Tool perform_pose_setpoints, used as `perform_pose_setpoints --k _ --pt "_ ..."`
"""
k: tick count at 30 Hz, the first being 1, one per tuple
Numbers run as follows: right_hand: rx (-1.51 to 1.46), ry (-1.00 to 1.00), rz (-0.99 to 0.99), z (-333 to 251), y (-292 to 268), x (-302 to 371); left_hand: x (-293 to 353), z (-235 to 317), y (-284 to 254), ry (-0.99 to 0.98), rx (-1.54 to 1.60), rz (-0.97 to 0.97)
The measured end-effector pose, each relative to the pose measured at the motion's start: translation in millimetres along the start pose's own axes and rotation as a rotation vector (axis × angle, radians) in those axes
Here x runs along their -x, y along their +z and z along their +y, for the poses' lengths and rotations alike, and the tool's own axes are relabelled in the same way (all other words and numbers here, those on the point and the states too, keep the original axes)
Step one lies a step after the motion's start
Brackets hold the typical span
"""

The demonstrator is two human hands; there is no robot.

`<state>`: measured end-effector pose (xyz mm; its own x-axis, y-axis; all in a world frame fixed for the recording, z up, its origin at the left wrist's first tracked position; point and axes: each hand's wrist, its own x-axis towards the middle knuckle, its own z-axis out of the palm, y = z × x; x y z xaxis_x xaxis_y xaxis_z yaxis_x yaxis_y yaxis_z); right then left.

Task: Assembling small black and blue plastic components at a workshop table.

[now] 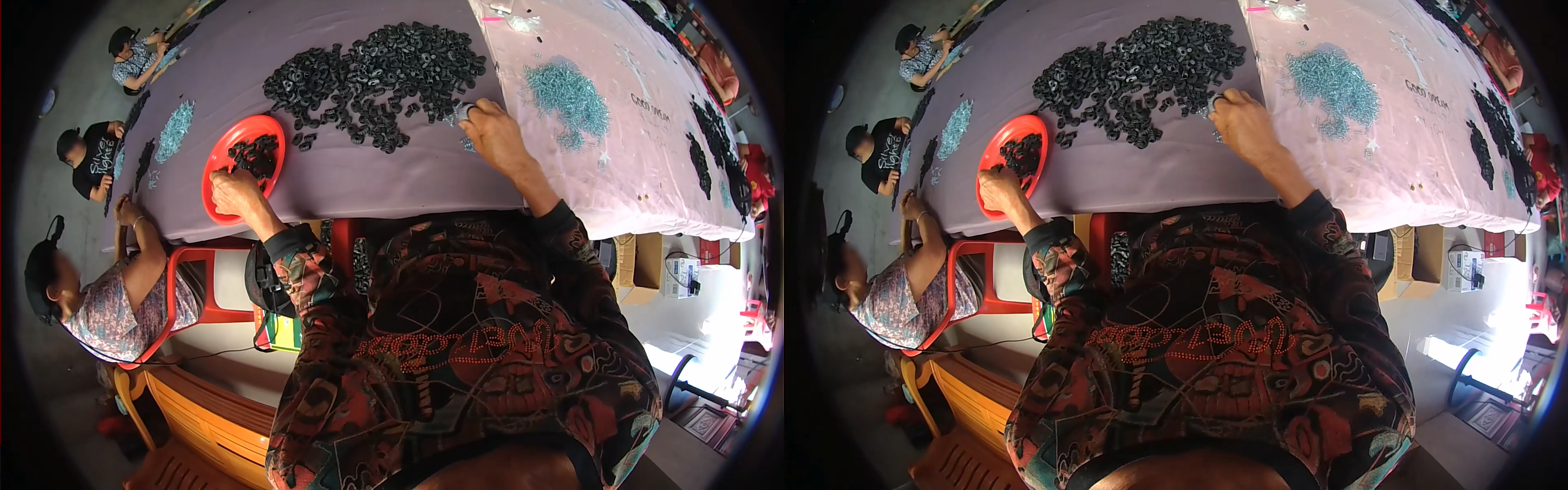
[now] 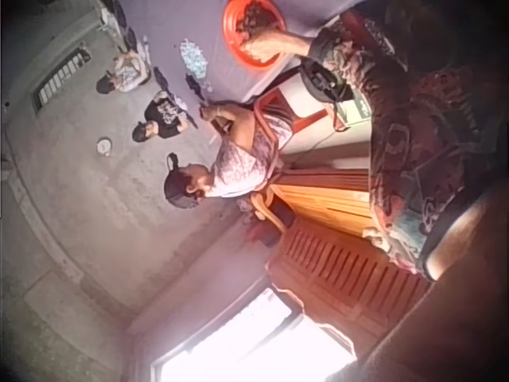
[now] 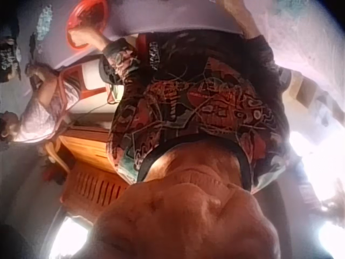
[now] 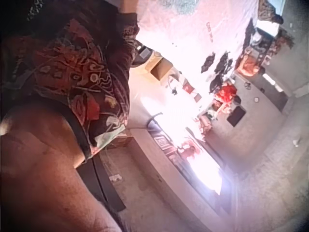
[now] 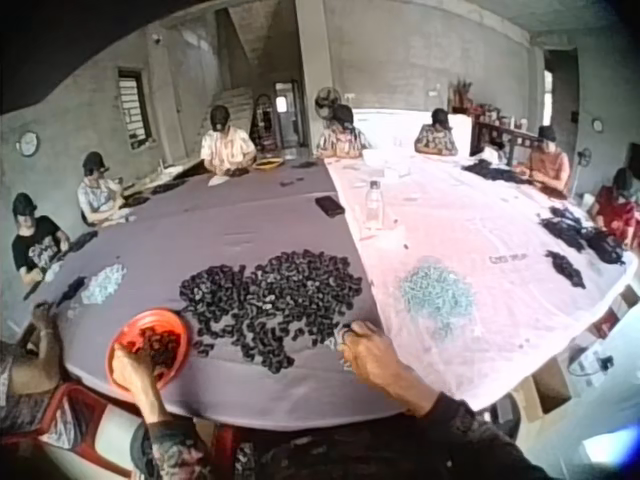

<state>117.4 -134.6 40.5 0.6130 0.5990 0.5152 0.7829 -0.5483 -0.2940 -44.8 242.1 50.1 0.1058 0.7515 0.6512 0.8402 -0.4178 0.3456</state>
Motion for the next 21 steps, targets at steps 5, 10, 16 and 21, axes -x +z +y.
perform_pose_setpoints --k 5,10,16,21 --pt "0.115 -0.153 0.044 -7 26 3 2 -15 8 -0.091 -0.085 -0.106" --pt "0.121 -0.111 0.001 -2 35 5 5 -16 12 -0.108 -0.098 -0.167" --pt "0.098 -0.102 0.110 4 36 7 10 -1 13 0.005 -0.136 -0.008" --pt "0.086 -0.112 0.143 1 30 7 11 38 0 0.155 0.243 -0.135"
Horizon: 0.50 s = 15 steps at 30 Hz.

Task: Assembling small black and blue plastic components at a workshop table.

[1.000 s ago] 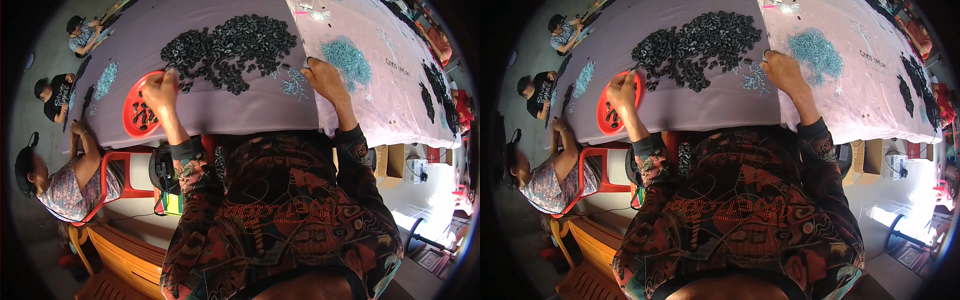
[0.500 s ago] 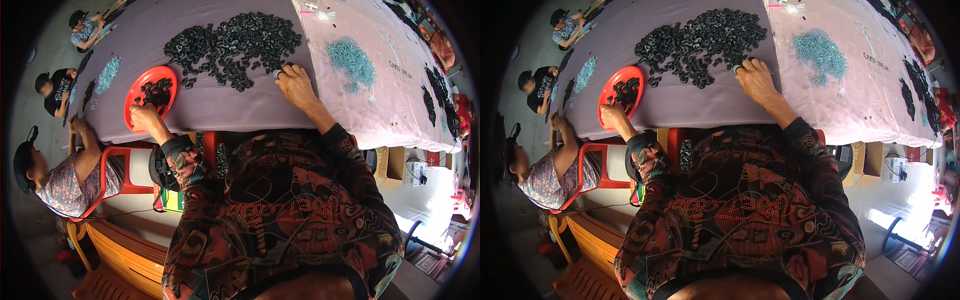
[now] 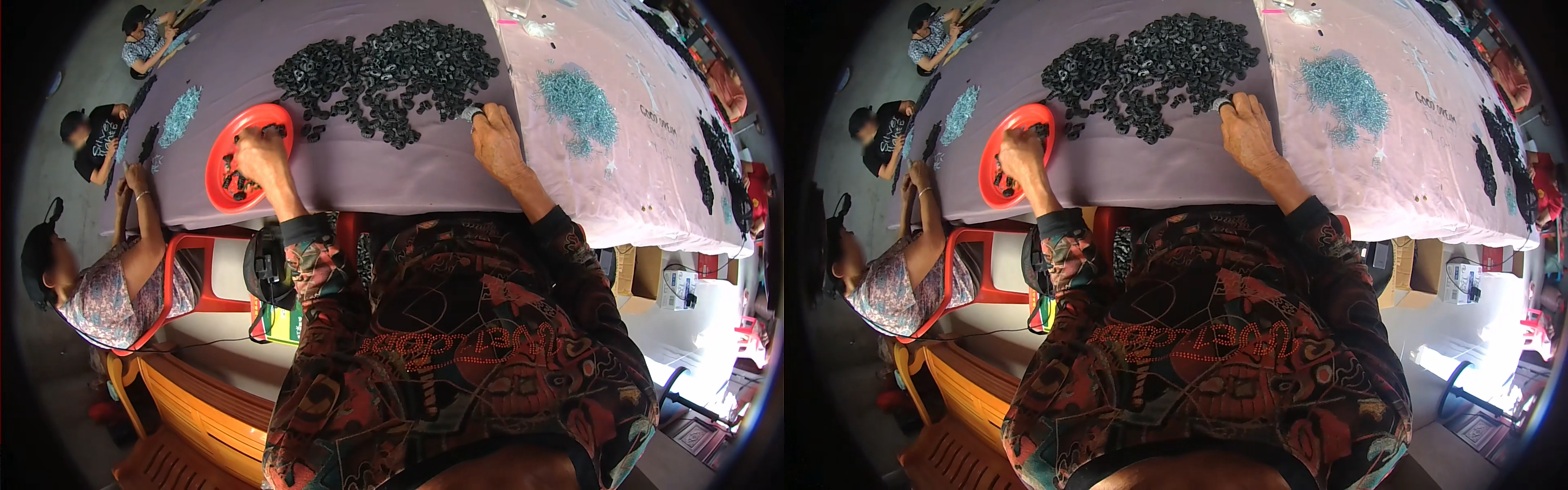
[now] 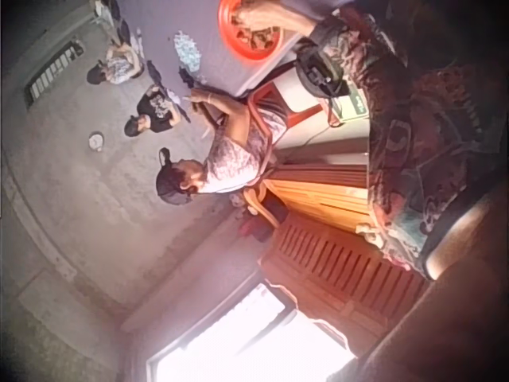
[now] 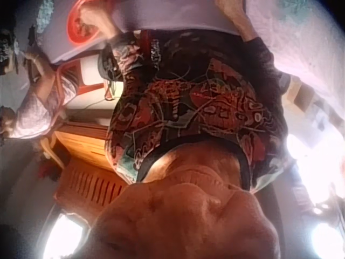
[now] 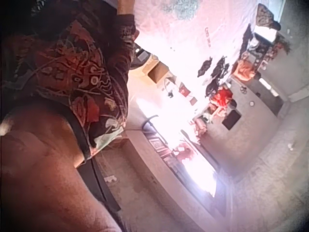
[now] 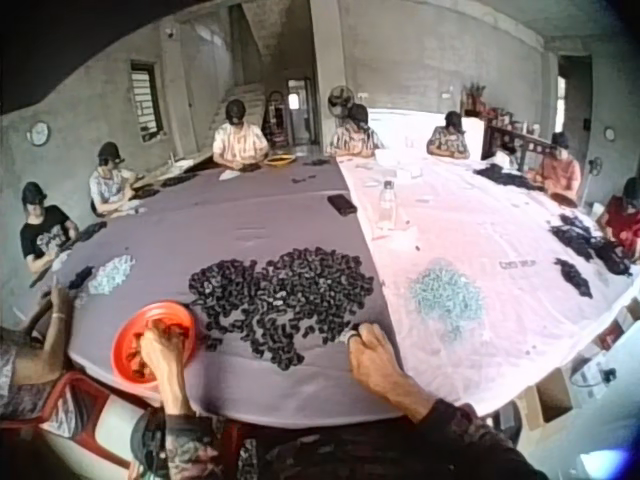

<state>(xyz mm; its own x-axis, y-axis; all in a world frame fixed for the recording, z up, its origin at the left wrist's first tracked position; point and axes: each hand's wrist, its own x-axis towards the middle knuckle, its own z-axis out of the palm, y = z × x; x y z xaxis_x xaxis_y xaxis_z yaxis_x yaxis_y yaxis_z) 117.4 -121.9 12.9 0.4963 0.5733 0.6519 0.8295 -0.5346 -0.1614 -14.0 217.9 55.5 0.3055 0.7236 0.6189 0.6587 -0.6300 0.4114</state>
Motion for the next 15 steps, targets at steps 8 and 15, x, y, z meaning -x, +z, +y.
perform_pose_setpoints --k 8,15 --pt "-0.044 0.002 -0.057 -8 -4 -1 23 46 -4 0.260 0.140 -0.468" --pt "0.063 -0.043 -0.139 -13 -4 2 39 43 27 0.434 -0.065 -0.420"
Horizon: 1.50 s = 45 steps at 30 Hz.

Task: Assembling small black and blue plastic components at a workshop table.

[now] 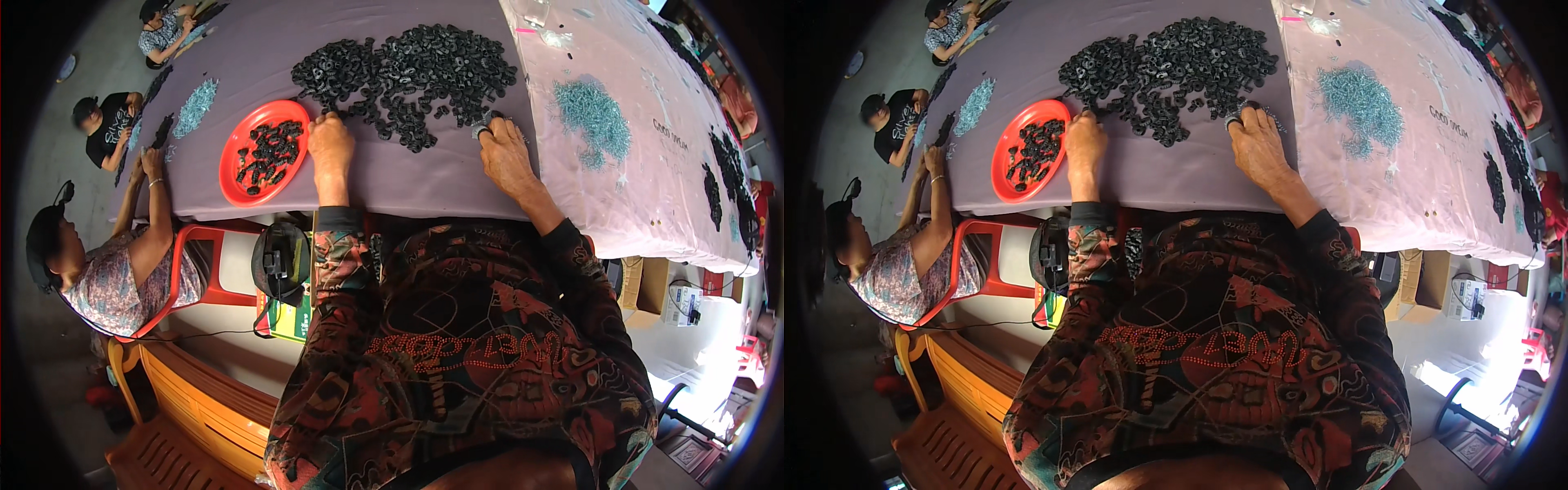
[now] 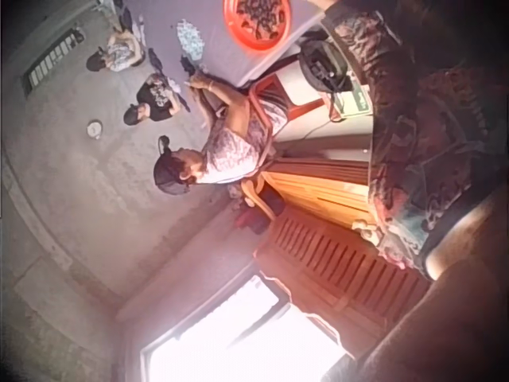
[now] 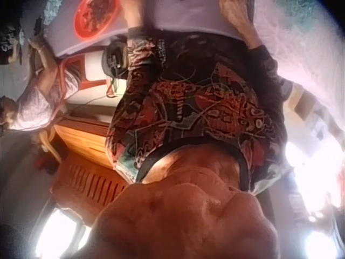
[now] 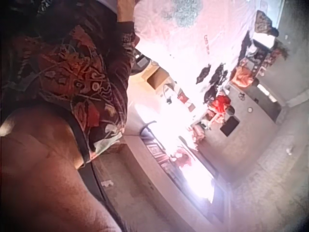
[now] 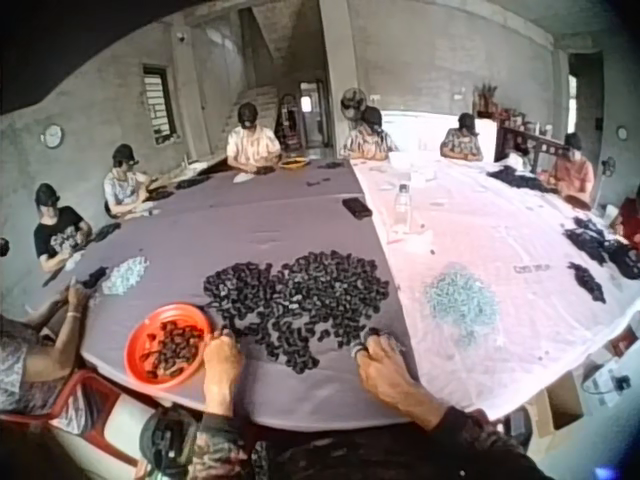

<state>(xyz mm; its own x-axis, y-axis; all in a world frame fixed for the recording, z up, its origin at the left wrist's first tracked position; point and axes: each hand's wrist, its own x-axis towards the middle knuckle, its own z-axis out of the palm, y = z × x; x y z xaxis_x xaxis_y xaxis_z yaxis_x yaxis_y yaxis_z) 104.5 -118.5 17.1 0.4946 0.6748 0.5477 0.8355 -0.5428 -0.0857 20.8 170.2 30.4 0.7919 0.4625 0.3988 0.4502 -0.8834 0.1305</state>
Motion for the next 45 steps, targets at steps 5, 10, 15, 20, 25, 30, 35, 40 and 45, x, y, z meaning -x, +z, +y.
perform_pose_setpoints --k 5,10,15,20,25,30,35,40,45 --pt "0.041 -0.010 -0.049 -1 -4 0 2 11 14 0.007 0.039 0.017" --pt "0.018 0.005 -0.029 0 -5 -1 5 28 1 -0.046 0.066 0.102" --pt "-0.639 0.309 0.038 4 -14 -8 3 49 -28 0.024 0.521 0.013" --pt "-1.121 0.512 -0.021 2 -33 -16 26 109 -37 0.134 1.124 -0.338" --pt "-1.074 0.453 -0.003 -5 -46 -16 41 133 -39 0.128 1.300 -0.457" --pt "-1.122 0.462 -0.014 -10 -49 -16 47 144 -36 0.071 1.424 -0.334" --pt "-1.313 0.467 -0.054 -10 -50 -19 53 148 -41 -0.169 1.646 -0.419" --pt "-1.383 0.450 -0.026 -12 -46 -16 55 148 -44 -0.180 1.694 -0.473" --pt "-1.473 0.524 0.109 -10 -45 -14 44 136 -48 -0.019 1.536 -0.366"
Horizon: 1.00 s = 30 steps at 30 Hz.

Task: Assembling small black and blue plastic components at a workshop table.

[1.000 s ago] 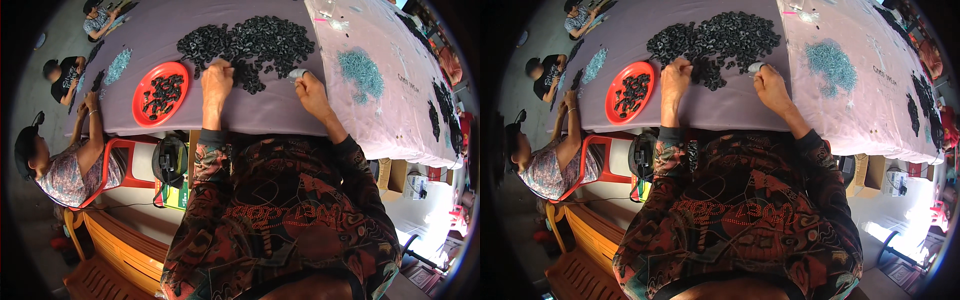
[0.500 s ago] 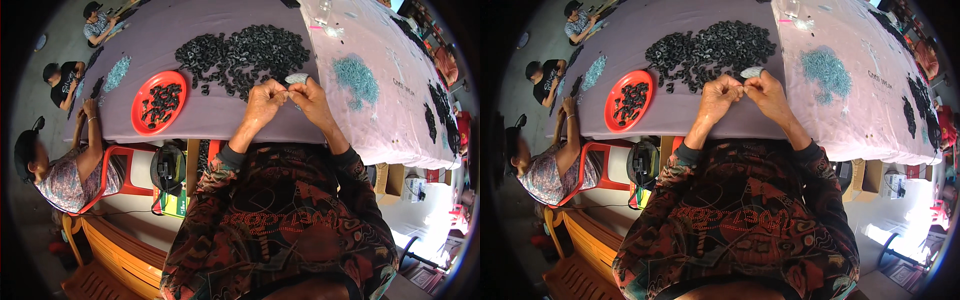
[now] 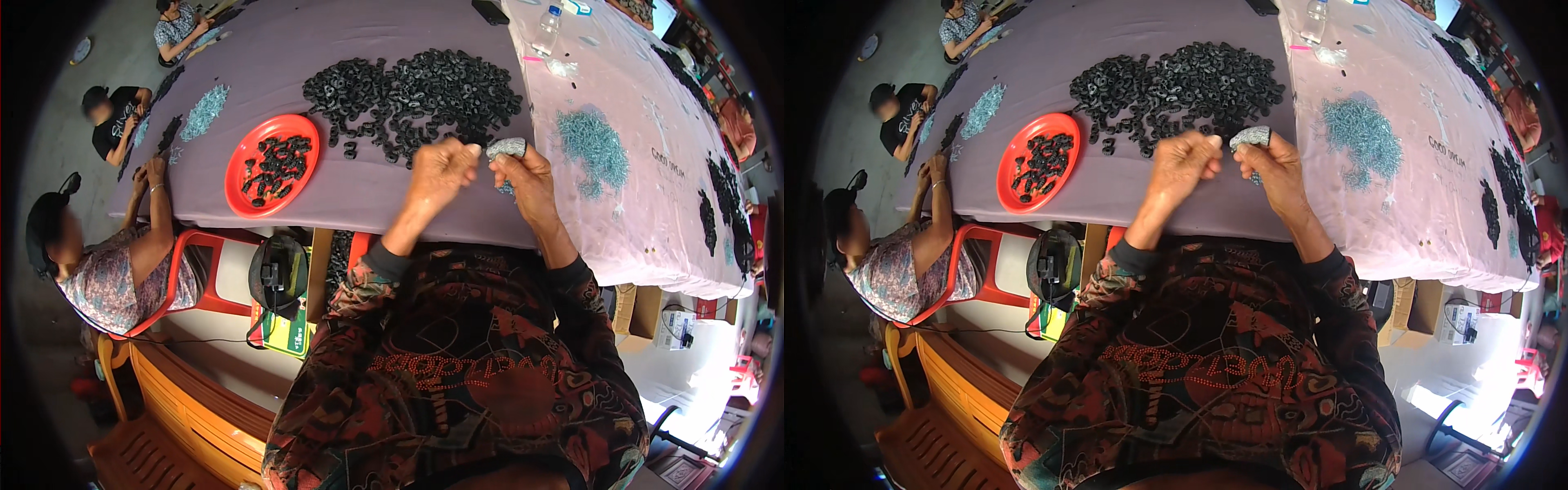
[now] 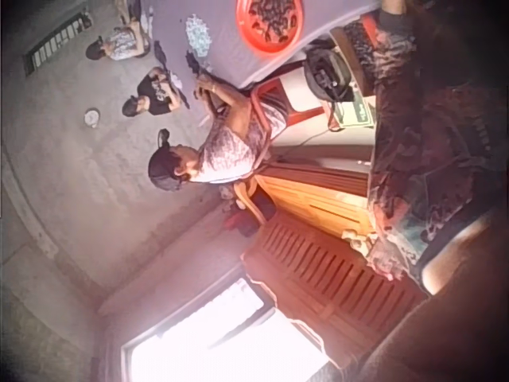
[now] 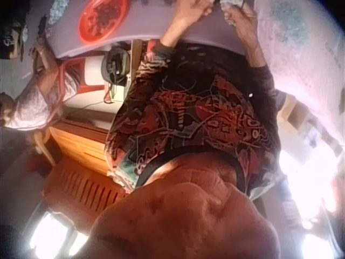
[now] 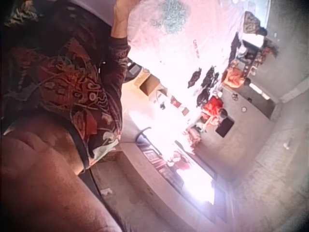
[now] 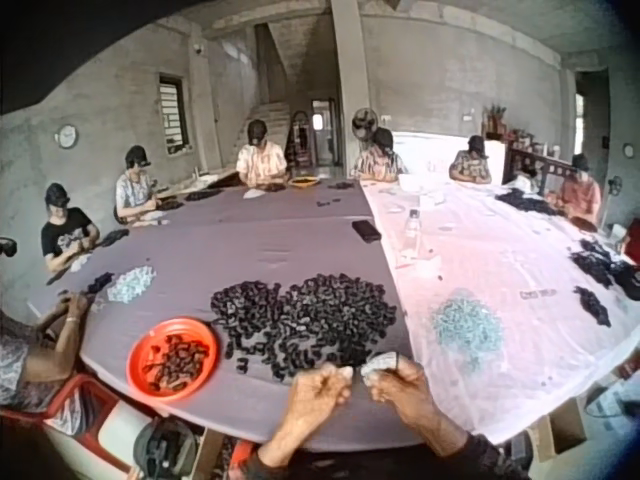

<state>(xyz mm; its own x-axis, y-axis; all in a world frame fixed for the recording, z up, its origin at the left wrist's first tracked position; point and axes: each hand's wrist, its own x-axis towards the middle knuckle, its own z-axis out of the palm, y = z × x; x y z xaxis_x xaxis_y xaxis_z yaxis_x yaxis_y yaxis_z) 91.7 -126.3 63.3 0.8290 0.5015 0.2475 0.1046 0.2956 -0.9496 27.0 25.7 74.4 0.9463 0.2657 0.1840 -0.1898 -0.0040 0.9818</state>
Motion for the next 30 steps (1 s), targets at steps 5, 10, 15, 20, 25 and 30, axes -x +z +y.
perform_pose_setpoints --k 5,10,15,20,25,30 --pt "-0.003 0.023 0.089 -2 -8 -3 -14 4 -68 0.169 -1.301 0.294" --pt "-0.004 0.023 0.126 1 -8 -3 -17 -13 -92 -0.130 -1.465 0.194" --pt "0.068 0.015 0.187 1 -9 -6 -20 -25 -93 -0.120 -1.431 0.131" --pt "0.098 0.026 0.212 3 -9 -7 -19 -27 -91 -0.036 -1.208 0.151" --pt "0.084 0.032 0.186 5 -9 -6 -20 -13 -79 -0.015 -1.039 0.159" --pt "0.079 0.011 0.169 3 -7 -5 -13 14 -53 0.056 -0.631 0.174"
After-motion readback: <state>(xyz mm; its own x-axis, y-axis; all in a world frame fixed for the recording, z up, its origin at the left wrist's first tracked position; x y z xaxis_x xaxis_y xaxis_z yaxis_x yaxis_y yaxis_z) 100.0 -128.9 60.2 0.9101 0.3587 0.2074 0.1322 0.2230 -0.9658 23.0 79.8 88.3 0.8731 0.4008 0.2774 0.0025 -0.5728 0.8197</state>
